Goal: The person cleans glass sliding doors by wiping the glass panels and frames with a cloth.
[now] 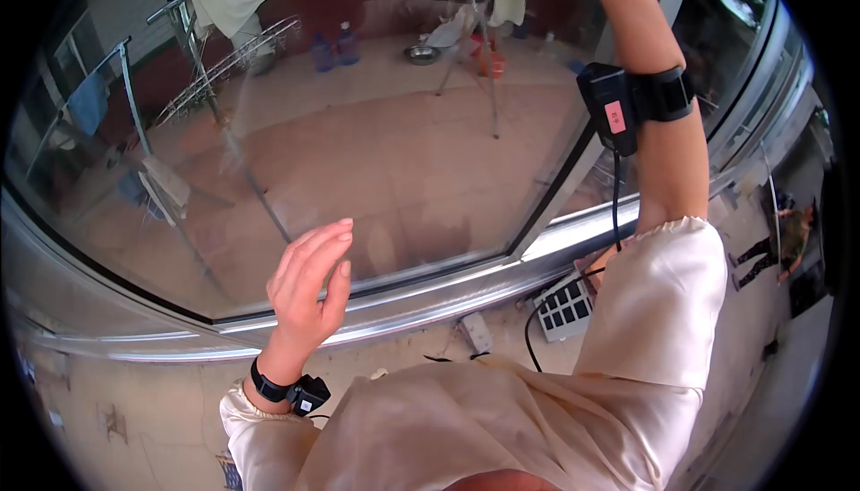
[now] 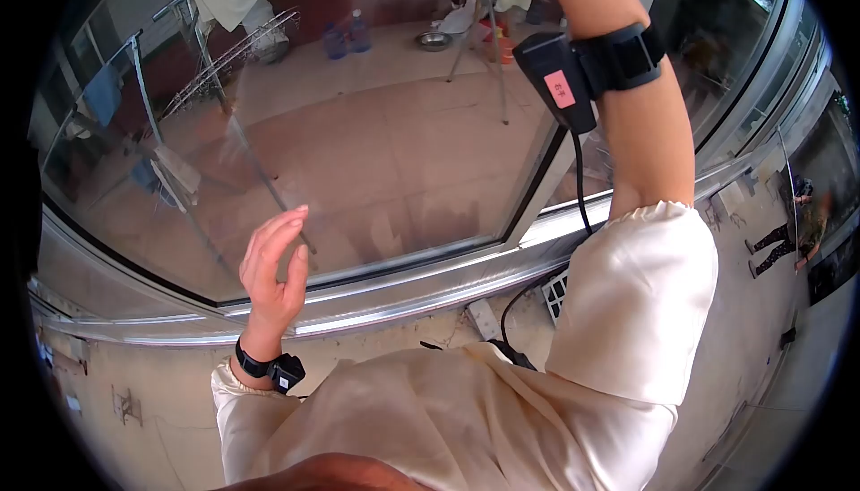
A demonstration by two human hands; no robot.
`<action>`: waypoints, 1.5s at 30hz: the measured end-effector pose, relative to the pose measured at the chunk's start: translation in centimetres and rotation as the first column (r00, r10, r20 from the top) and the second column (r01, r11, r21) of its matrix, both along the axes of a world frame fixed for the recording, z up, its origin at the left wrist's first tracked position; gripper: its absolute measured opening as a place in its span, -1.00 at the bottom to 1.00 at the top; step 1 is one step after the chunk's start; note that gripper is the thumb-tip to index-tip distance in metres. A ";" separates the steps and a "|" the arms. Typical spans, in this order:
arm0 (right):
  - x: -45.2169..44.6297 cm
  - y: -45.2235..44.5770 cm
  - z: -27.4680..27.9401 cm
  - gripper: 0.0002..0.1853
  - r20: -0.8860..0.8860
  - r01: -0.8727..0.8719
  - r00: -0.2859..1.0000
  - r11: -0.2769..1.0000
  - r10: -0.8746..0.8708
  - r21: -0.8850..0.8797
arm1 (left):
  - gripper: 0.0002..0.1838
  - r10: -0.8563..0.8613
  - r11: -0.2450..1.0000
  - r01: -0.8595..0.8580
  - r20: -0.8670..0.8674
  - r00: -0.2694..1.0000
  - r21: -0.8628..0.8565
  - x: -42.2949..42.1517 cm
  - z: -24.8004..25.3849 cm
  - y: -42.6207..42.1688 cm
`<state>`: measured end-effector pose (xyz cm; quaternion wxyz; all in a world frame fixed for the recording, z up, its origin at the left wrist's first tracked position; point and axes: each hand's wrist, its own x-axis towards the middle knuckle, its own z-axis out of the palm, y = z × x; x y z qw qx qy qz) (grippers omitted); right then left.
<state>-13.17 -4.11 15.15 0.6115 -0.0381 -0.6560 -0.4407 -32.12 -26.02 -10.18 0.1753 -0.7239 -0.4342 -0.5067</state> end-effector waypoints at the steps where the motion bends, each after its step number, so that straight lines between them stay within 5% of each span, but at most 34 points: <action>1: -0.7 -1.0 -3.0 -0.45 0.094 -0.016 0.995 1.000 0.018 -0.016 | -0.66 0.008 1.000 -0.008 0.001 1.000 -0.001 0.5 0.8 0.5; 3: -1.8 -3.2 -9.7 -0.50 0.259 -0.140 0.944 0.959 0.205 -0.248 | -0.61 0.054 0.984 -0.027 -0.150 0.987 0.175 1.7 2.1 1.4; 6: -2.6 -3.7 -17.6 -0.47 0.374 0.024 0.919 0.926 0.128 -0.377 | -0.55 0.058 0.971 0.000 -0.235 0.970 0.240 3.3 1.5 3.5; 10: -1.5 -3.5 -29.9 -0.51 0.392 0.134 0.918 0.893 0.051 -0.429 | -0.40 0.120 0.992 -0.099 -0.338 0.934 0.079 3.4 -2.4 7.7; 11: -0.9 -3.9 -31.4 -0.49 0.441 0.218 0.897 0.889 -0.020 -0.403 | -0.38 0.172 0.985 -0.165 -0.391 0.904 0.052 3.0 -4.2 8.7; 14: 1.1 -4.2 -34.4 -0.53 0.497 0.147 0.851 0.832 0.168 -0.535 | -0.40 0.236 0.971 -0.213 -0.529 0.815 0.105 2.4 -8.8 9.5; 17: 2.5 -4.3 -31.3 -0.54 0.585 0.201 0.800 0.858 0.134 -0.472 | -0.38 0.293 0.956 -0.232 -0.537 0.791 0.180 2.7 -7.5 9.9; 21: 4.7 -5.9 -24.3 -0.55 0.471 0.102 0.870 0.880 0.147 -0.464 | -0.26 0.311 0.946 -0.210 -0.515 0.799 0.246 3.5 1.2 10.2; 23: 6.5 -6.2 -22.6 -0.54 0.263 0.018 0.952 0.831 0.155 -0.556 | -0.23 0.416 0.907 -0.283 -0.572 0.707 0.311 2.8 7.1 10.1; 27: 10.6 -5.3 -24.5 -0.52 0.143 0.021 0.988 0.843 0.066 -0.538 | -0.20 0.576 0.793 -0.280 -0.518 0.632 0.541 1.7 20.5 10.2; 29: 11.9 -4.0 -25.3 -0.47 0.089 0.056 0.996 0.846 -0.010 -0.530 | -0.24 0.677 0.678 -0.293 -0.417 0.607 0.674 1.0 27.2 11.0; 31: 13.0 -2.3 -25.8 -0.33 -0.171 -0.091 0.985 0.823 -0.008 -0.561 | -0.28 0.774 0.481 -0.292 -0.244 0.584 0.827 -0.3 33.3 12.1; 33: 14.3 -1.1 -26.9 -0.22 -0.179 -0.049 0.982 0.821 -0.065 -0.569 | -0.41 0.886 0.188 -0.365 0.003 0.463 0.912 0.1 37.0 11.5; 35: 14.7 0.1 -28.4 -0.23 -0.321 -0.153 0.944 0.761 -0.077 -0.631 | -0.38 0.739 0.462 -0.352 -0.134 0.660 0.814 0.5 35.9 13.2; 36: 14.9 0.3 -29.3 -0.25 -0.304 -0.143 0.947 0.715 -0.101 -0.684 | -0.33 0.822 0.312 -0.360 -0.061 0.566 0.879 -0.8 36.2 13.9; 41: 14.3 0.1 -34.1 -0.34 -0.332 -0.231 0.940 0.567 -0.081 -0.791 | -0.22 0.621 0.757 -0.306 -0.489 0.613 0.578 3.2 20.5 10.9; 45: 13.9 0.7 -36.3 -0.36 -0.390 -0.292 0.918 0.542 -0.071 -0.788 | -0.25 0.357 0.930 -0.238 -0.838 0.413 0.279 1.2 6.8 9.4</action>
